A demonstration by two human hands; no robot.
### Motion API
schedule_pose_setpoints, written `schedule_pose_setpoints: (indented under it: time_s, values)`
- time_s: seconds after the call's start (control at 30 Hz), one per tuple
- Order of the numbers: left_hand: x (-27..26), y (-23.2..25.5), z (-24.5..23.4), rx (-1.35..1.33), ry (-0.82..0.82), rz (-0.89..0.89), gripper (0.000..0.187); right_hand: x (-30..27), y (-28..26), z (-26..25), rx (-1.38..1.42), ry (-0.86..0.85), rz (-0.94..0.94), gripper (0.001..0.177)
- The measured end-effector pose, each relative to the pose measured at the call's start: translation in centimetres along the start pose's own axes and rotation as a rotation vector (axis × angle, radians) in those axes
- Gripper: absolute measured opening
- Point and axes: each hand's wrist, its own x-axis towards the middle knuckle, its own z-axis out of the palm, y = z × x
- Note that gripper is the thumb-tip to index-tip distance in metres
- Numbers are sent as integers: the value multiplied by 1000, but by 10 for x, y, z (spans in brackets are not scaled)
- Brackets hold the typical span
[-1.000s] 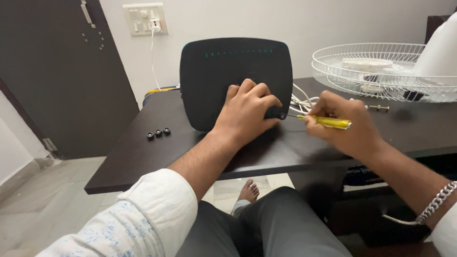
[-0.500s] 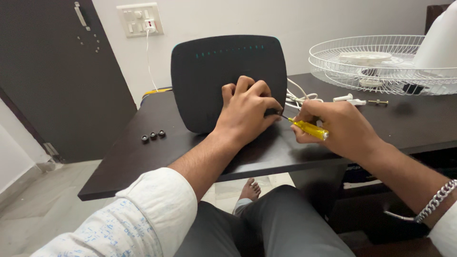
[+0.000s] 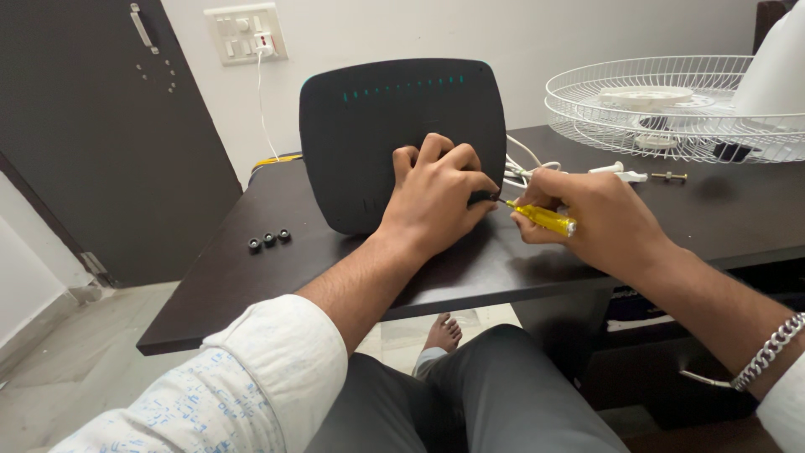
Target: The person uses a screwdriver to remove screws from a fan base and then from the back of a black router-like device. They handle small screws and white plastic parts on a table.
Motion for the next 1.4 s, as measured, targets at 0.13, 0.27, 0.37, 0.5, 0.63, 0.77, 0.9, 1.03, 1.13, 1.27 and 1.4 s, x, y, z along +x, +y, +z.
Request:
schedule_pose_setpoints:
  time_s: [0.13, 0.27, 0.37, 0.5, 0.63, 0.77, 0.9, 1.03, 1.13, 1.27, 1.4]
  values:
    - [0, 0, -2, -6, -13, -5, 17, -1, 1, 0, 17, -12, 7, 23]
    - [0, 1, -1, -28, -28, -12, 19, 0, 1, 2, -19, 16, -35, 28]
    - [1, 1, 0, -48, -25, 0, 19, 0, -1, 3, -79, -11, 38, 29]
    - [1, -1, 0, -55, -17, 2, 14, 1, -2, 2, -75, 31, -69, 29]
    - [2, 0, 1, -40, -51, -12, 12, 0, -1, 2, -52, 59, -104, 30]
    - [1, -1, 0, -27, -14, 1, 13, 0, -2, 2, -138, 27, -95, 31]
    - [1, 0, -2, -23, -14, 7, 12, -3, -3, -1, -148, 22, -146, 29]
    - [3, -2, -9, -4, -111, 6, 17, -4, -4, -3, -149, 18, -184, 24]
    - [7, -11, -18, 1, -43, 61, 54, -4, -5, -4, -202, 59, -200, 20]
    - [25, -39, -32, 193, 173, -31, 58, -7, -8, -4, -245, 83, -165, 19]
    - [55, -80, -59, 277, 216, -224, 52, -10, -16, -6, -306, 39, -48, 23]
